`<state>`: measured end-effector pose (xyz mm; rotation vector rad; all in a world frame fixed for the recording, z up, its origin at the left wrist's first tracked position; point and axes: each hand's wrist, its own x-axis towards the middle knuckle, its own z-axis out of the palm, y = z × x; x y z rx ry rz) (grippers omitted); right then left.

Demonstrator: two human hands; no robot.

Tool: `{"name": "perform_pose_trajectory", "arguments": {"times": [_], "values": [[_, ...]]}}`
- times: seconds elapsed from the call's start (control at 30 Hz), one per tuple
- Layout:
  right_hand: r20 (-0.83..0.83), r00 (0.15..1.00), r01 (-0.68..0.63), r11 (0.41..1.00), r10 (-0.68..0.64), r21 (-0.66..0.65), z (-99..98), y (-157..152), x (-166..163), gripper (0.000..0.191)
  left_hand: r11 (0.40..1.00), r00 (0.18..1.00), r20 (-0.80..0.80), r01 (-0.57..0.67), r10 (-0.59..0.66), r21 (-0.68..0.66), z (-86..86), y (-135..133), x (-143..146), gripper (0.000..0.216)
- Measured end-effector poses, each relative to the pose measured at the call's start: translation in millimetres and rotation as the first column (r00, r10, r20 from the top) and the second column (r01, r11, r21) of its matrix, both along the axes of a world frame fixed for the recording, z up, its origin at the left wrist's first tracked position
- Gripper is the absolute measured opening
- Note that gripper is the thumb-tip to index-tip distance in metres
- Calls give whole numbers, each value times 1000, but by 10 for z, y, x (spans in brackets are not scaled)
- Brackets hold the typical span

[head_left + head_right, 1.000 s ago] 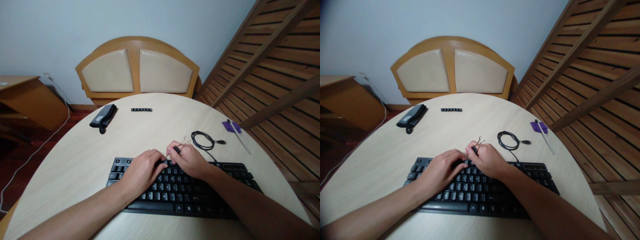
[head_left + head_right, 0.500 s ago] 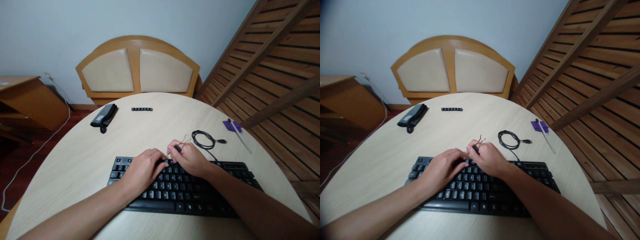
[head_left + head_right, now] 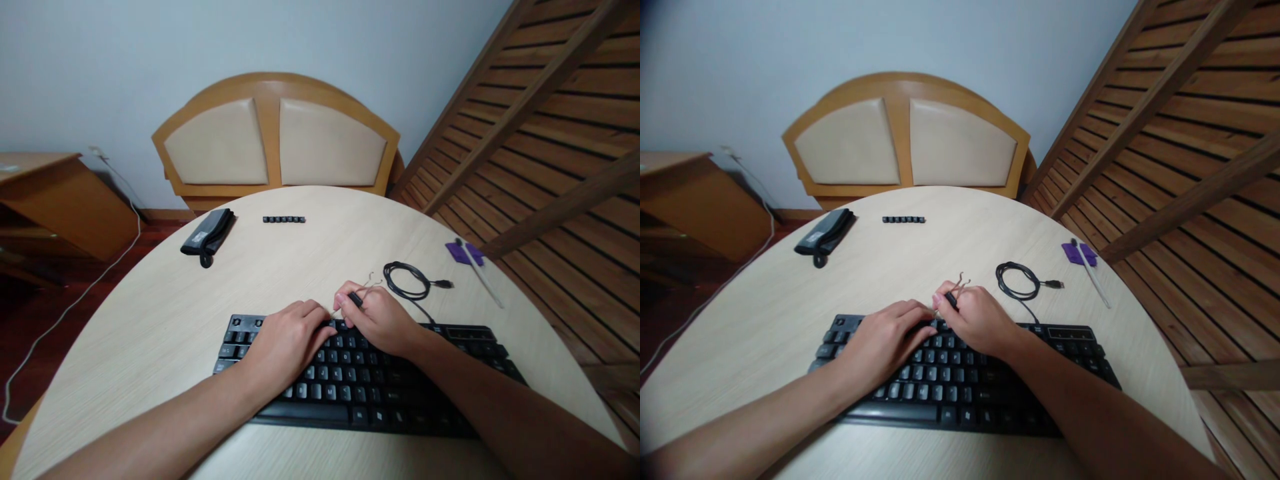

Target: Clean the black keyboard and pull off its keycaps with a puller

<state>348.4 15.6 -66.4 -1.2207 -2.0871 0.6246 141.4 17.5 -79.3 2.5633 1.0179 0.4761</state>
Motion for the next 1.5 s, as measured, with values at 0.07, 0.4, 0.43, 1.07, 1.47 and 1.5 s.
{"name": "perform_pose_trajectory", "arguments": {"times": [0.07,0.4,0.43,1.07,1.47,1.5], "values": [[3,1000,0,1000,0,-2,0,0,-1,34,1000,1000,-1,-3,3,1,4,-2,2,21],[14,1000,3,1000,-3,22,-13,5,-7,36,999,1000,-3,-13,13,-30,20,-21,7,21],[13,1000,-1,1000,0,23,-10,4,-6,35,999,1000,-1,-11,11,-32,20,-19,7,21],[15,1000,6,998,-7,60,-7,-11,-16,37,999,1000,22,-14,14,-40,-1,-10,3,21],[30,1000,-12,991,8,136,-60,2,-4,37,999,1000,22,-7,8,-50,23,-11,-1,19],[33,999,-15,989,10,147,-59,0,-7,36,999,1000,22,-6,7,-48,21,-12,0,20]]}}
